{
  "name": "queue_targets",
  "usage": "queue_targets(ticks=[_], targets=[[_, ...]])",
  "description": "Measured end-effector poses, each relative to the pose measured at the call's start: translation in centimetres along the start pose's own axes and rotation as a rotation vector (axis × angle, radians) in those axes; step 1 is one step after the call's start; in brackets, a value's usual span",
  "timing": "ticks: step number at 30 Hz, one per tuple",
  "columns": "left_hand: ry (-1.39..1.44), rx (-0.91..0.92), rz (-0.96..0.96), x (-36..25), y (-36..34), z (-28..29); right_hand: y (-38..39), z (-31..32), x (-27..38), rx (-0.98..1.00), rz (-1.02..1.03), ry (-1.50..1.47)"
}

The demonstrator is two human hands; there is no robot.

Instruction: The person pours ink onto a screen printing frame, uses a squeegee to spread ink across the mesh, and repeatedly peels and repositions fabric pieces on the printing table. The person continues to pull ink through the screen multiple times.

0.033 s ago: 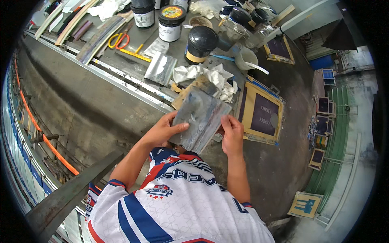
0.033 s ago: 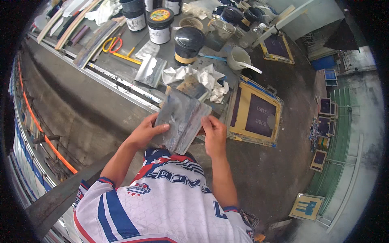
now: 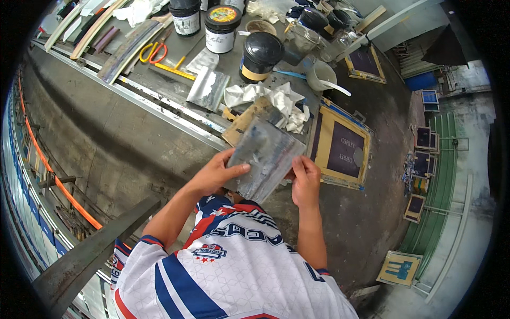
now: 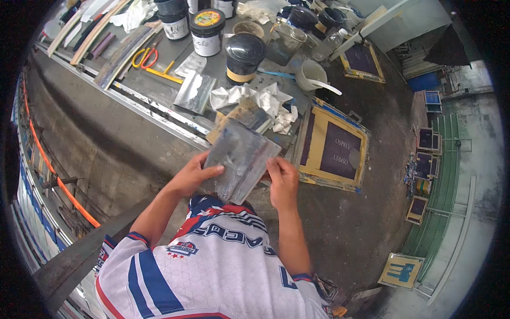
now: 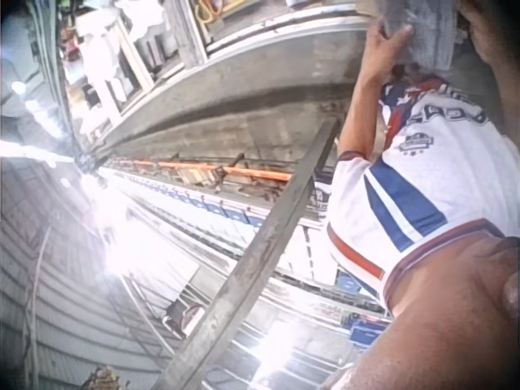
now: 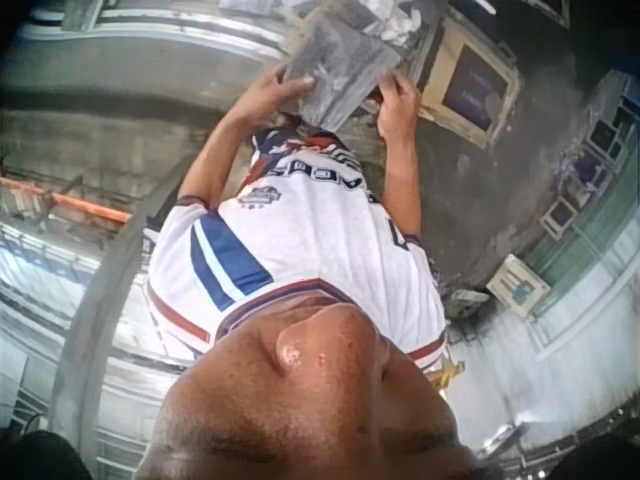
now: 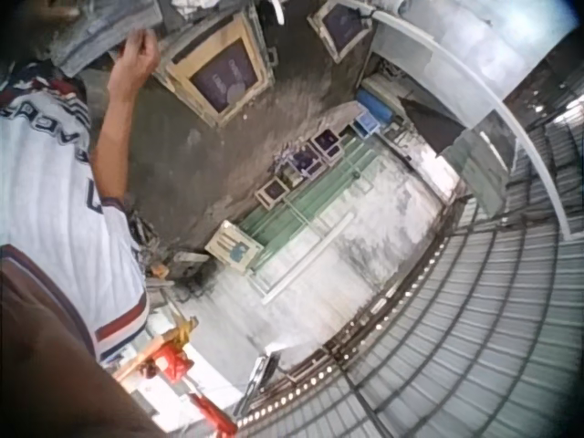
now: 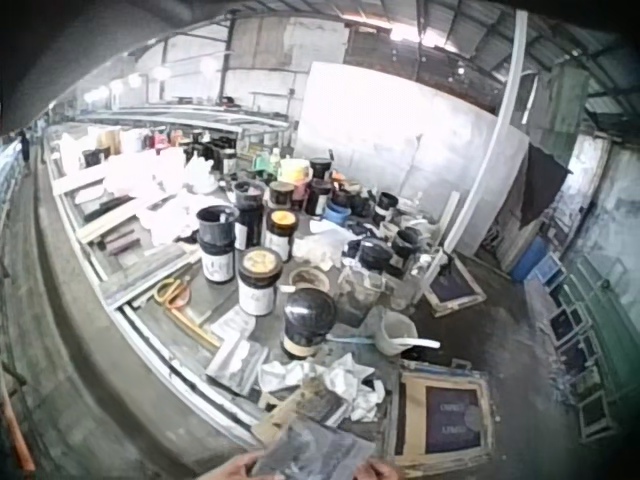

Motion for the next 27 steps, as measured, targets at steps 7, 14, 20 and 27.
queue_targets(ticks=[7,14,20,27], targets=[[-0.022,0.161,0.176,10.6,0.7,-13.1,6.9,13.7,-3.5,-0.371,0.137,0.108],[0.057,-0.009,0.36,19.6,-1.4,-29.1,15.5,29.9,-7.0,-0.399,-0.103,-0.069],[0.401,-0.048,0.418,26.4,-5.0,-41.0,19.0,39.4,-4.5,-0.177,-0.112,-0.077],[0.54,0.105,0.455,32.8,-11.3,-49.2,15.6,50.2,-0.5,-0.132,-0.211,0.003]])
Point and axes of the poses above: each hand's wrist, its own y-axis away from the middle knuckle, its own z-axis out of the back of the hand, x = y × z, the point moved 5 cm from there along -y, towards the middle knuckle, and after that the axes turned 14 degrees about -z, right-handed, at the moved point
